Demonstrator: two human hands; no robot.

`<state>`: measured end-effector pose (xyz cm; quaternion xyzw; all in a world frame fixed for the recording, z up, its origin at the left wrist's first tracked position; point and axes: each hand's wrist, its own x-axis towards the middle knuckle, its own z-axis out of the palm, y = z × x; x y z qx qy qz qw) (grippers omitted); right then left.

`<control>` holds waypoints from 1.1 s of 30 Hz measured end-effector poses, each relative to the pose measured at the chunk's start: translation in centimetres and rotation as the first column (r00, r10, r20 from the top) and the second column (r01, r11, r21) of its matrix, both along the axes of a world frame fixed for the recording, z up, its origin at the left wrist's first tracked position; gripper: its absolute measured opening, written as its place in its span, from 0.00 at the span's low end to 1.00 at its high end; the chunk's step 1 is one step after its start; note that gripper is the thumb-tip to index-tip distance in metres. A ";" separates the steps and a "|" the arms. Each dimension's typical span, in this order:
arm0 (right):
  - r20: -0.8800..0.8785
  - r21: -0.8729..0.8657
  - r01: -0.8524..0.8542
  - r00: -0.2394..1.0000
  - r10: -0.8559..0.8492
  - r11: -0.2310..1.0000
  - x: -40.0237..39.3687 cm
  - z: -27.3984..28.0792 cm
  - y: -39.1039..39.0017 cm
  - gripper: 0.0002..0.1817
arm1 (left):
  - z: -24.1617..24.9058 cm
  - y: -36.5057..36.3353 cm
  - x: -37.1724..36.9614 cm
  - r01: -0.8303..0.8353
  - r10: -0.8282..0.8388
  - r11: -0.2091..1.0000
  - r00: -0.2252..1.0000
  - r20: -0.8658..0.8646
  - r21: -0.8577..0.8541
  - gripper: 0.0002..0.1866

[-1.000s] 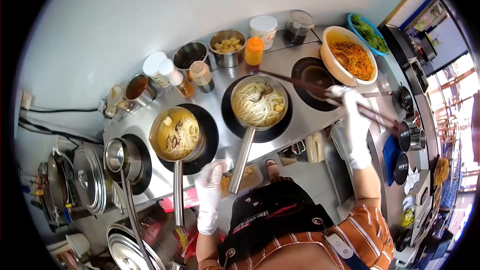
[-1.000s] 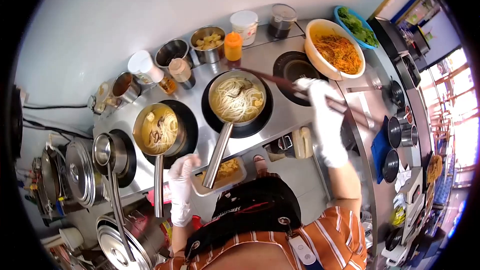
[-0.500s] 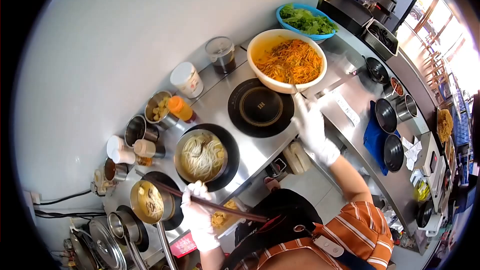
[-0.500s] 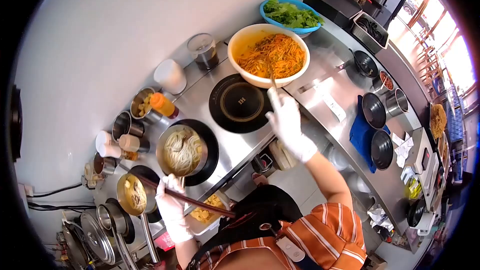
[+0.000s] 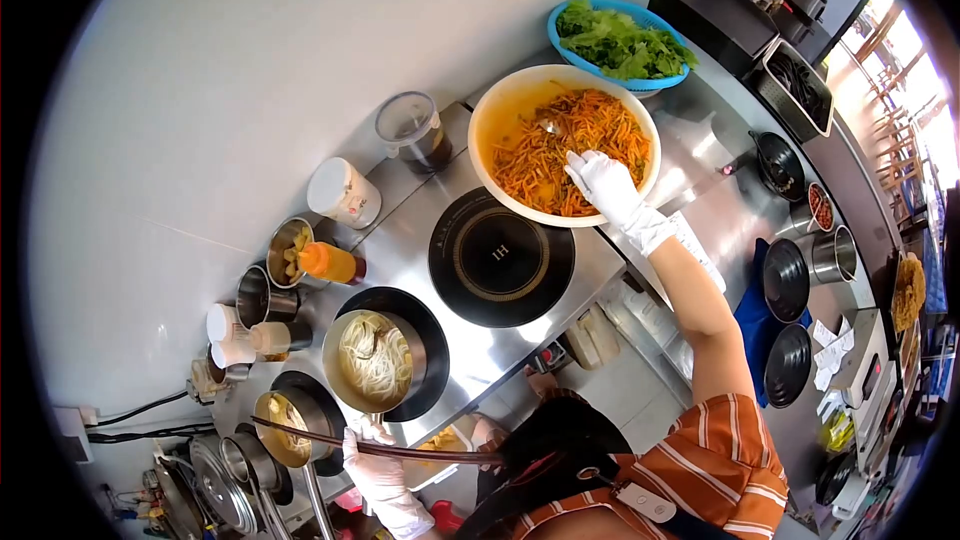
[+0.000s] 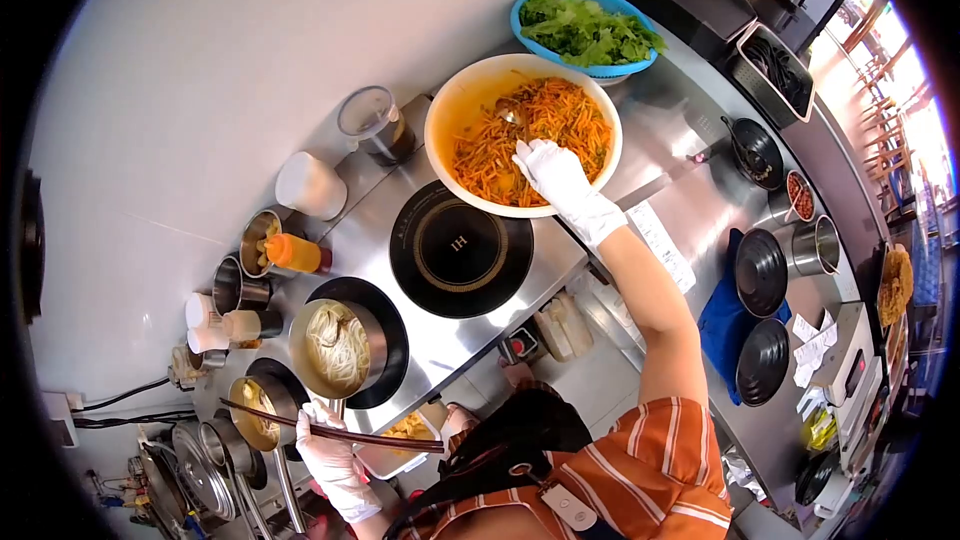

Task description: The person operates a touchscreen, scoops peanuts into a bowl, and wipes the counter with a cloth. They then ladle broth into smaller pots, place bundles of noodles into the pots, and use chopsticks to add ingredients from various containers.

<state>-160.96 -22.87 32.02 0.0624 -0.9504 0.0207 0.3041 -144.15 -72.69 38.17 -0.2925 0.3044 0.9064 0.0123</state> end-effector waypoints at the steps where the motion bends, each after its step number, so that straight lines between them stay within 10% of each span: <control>1: 0.004 -0.003 -0.002 1.000 0.002 1.000 -0.3 -0.7 -0.1 0.09 | 0.2 0.4 -0.1 -0.002 0.002 1.000 1.000 0.004 -0.003 0.11; 4: 0.089 0.040 -0.020 0.996 0.016 0.999 -0.7 -2.2 -1.6 0.08 | 0.7 1.8 -0.9 -0.043 0.042 0.998 0.998 0.039 0.037 0.10; 8: -0.045 -0.436 -0.139 0.990 0.133 0.889 0.1 -2.3 -4.2 0.09 | 0.5 2.8 -1.3 -0.037 0.030 0.992 0.998 0.060 0.120 0.09; 10: 0.053 -0.948 0.050 0.999 0.000 0.314 0.2 -2.6 -4.9 0.09 | 0.6 3.4 -1.4 -0.064 0.053 0.993 0.992 0.113 0.097 0.09; 12: 0.136 -0.964 0.126 0.990 -0.027 -0.235 0.0 -1.8 -3.1 0.13 | 0.7 3.6 -1.5 -0.072 0.059 0.991 0.992 0.116 0.111 0.09; 16: 0.232 -0.930 0.201 0.970 -0.068 -0.309 0.2 -1.7 -0.4 0.14 | 0.5 3.6 -1.4 -0.098 0.083 0.987 0.990 0.110 0.130 0.09; 22: 0.139 -0.990 0.137 0.985 -0.099 -0.034 1.2 -0.7 0.0 0.13 | 0.1 3.4 -0.9 -0.095 0.080 0.988 0.989 0.124 0.120 0.09; 33: 0.080 -0.984 0.050 0.982 -0.170 -0.172 1.2 0.6 3.8 0.15 | -0.1 3.1 0.3 -0.059 0.054 0.991 0.997 0.050 0.119 0.09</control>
